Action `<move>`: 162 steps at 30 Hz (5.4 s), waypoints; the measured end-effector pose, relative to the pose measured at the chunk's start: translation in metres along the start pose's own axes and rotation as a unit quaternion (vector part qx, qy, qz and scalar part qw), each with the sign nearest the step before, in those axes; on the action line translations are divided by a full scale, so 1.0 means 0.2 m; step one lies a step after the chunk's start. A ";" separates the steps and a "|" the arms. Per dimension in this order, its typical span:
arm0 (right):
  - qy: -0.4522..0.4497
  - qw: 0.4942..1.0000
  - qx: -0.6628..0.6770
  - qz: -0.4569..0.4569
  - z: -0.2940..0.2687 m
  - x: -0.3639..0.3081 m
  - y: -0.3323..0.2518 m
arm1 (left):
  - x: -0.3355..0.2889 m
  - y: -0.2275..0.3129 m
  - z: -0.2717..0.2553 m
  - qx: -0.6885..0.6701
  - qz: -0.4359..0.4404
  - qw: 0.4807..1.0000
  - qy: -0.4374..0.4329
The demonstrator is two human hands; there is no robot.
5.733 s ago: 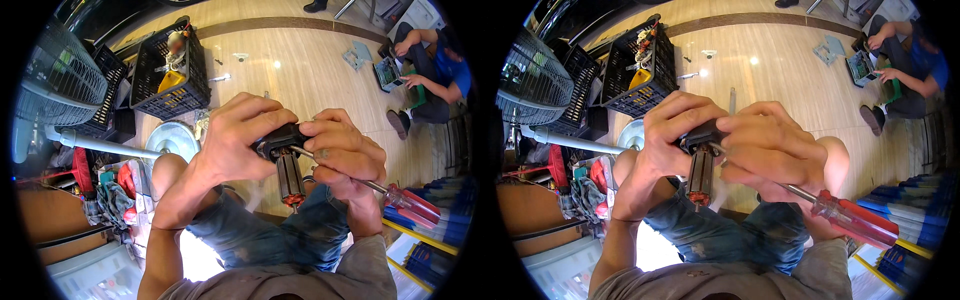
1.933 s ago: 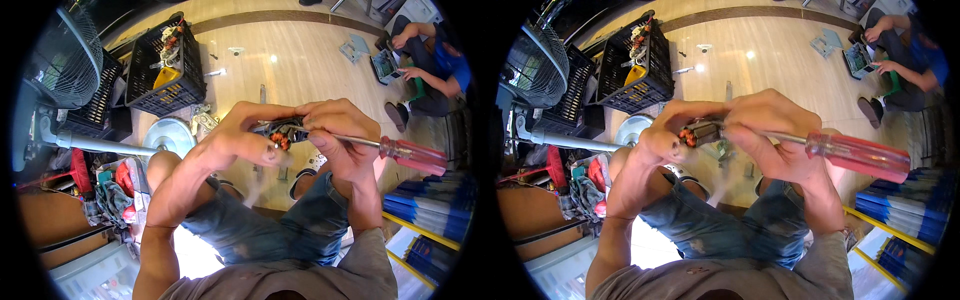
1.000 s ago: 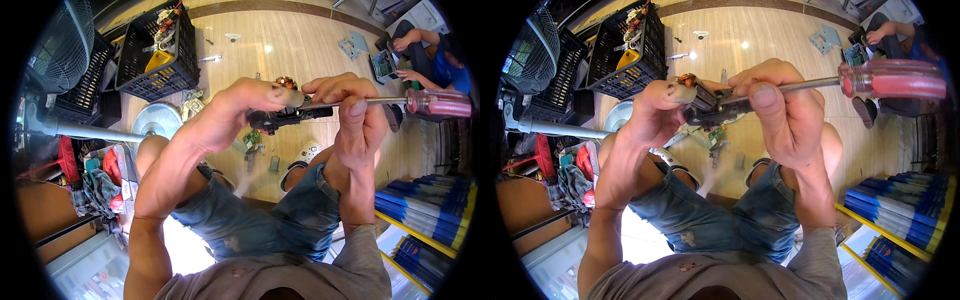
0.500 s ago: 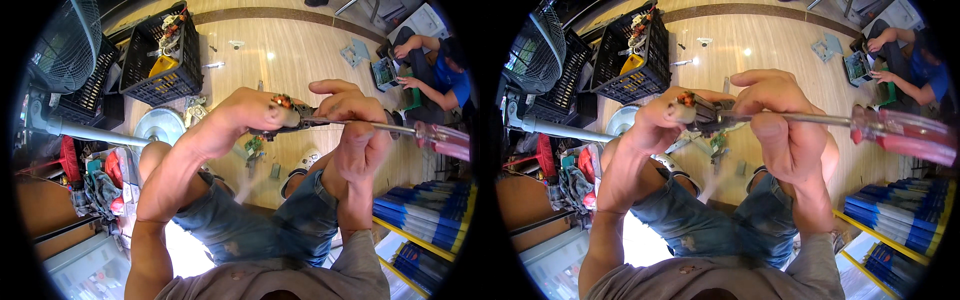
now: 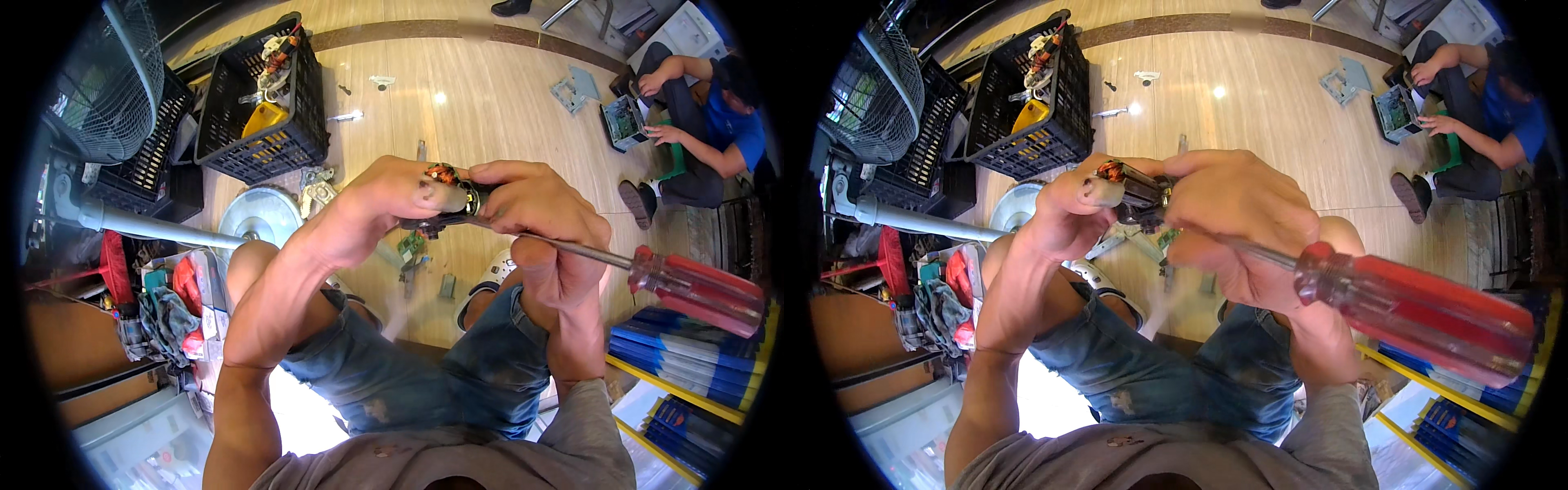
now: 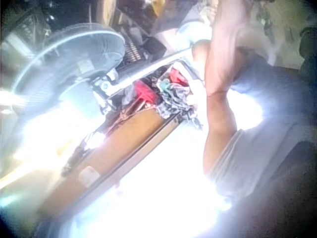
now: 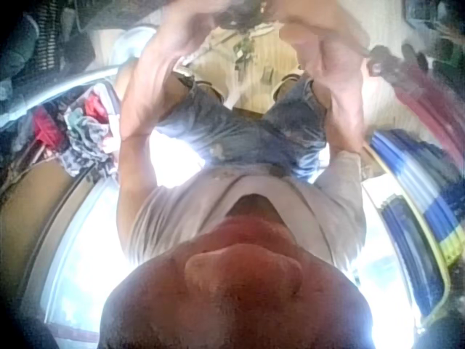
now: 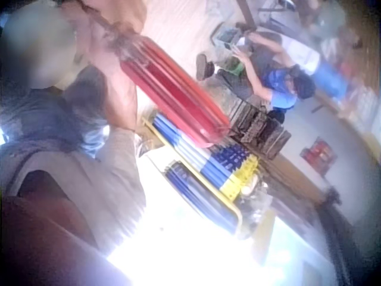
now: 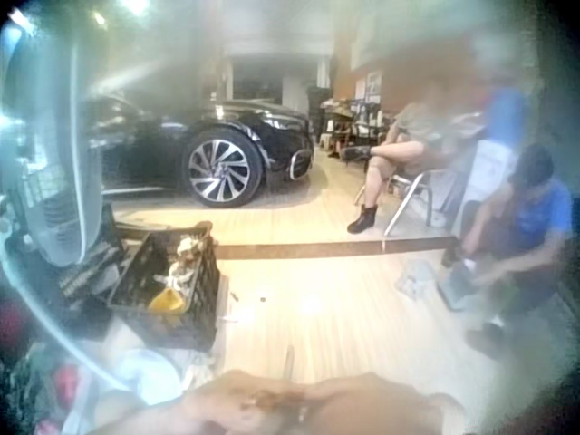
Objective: The person disassembles a small electric motor assembly using a screwdriver. They remove a metal component from the housing, manipulate internal wiring and copper coils, and reinsert the component into the black plastic housing by hand.
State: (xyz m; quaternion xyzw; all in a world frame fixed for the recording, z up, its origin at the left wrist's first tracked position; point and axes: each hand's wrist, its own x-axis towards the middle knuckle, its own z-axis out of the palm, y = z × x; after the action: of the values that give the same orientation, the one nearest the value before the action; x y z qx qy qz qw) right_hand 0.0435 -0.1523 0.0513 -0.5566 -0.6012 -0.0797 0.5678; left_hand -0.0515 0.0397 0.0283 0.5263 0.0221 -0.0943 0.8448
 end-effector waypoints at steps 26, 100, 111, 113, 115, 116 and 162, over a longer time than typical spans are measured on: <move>-0.048 0.967 -0.241 -0.073 0.07 0.01 0.00 | 0.01 0.00 0.08 0.057 0.045 0.993 0.091; -0.088 0.960 -0.164 0.211 0.08 -0.01 0.07 | 0.07 -0.10 0.08 0.024 0.016 0.986 0.165; -0.070 0.963 -0.140 0.218 0.07 -0.01 0.07 | 0.10 -0.11 0.10 0.030 0.026 0.985 0.168; -0.061 0.965 -0.143 0.210 0.08 -0.01 0.08 | 0.10 -0.11 0.10 0.028 0.029 0.983 0.177; -0.051 0.968 -0.143 0.201 0.08 -0.01 0.08 | 0.10 -0.11 0.10 0.028 0.028 0.983 0.178; -0.047 0.966 -0.140 0.210 0.08 -0.01 0.08 | 0.10 -0.11 0.10 0.026 0.025 0.983 0.178; -0.060 0.963 -0.118 0.234 0.13 -0.04 0.15 | 0.12 -0.09 0.06 0.012 0.068 0.981 0.183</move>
State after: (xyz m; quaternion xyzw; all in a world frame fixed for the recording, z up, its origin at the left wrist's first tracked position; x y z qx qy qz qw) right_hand 0.0488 -0.1265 0.0189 -0.7491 -0.4730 0.0185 0.4635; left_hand -0.0326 0.0180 0.0139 0.5453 0.1391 0.0613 0.8243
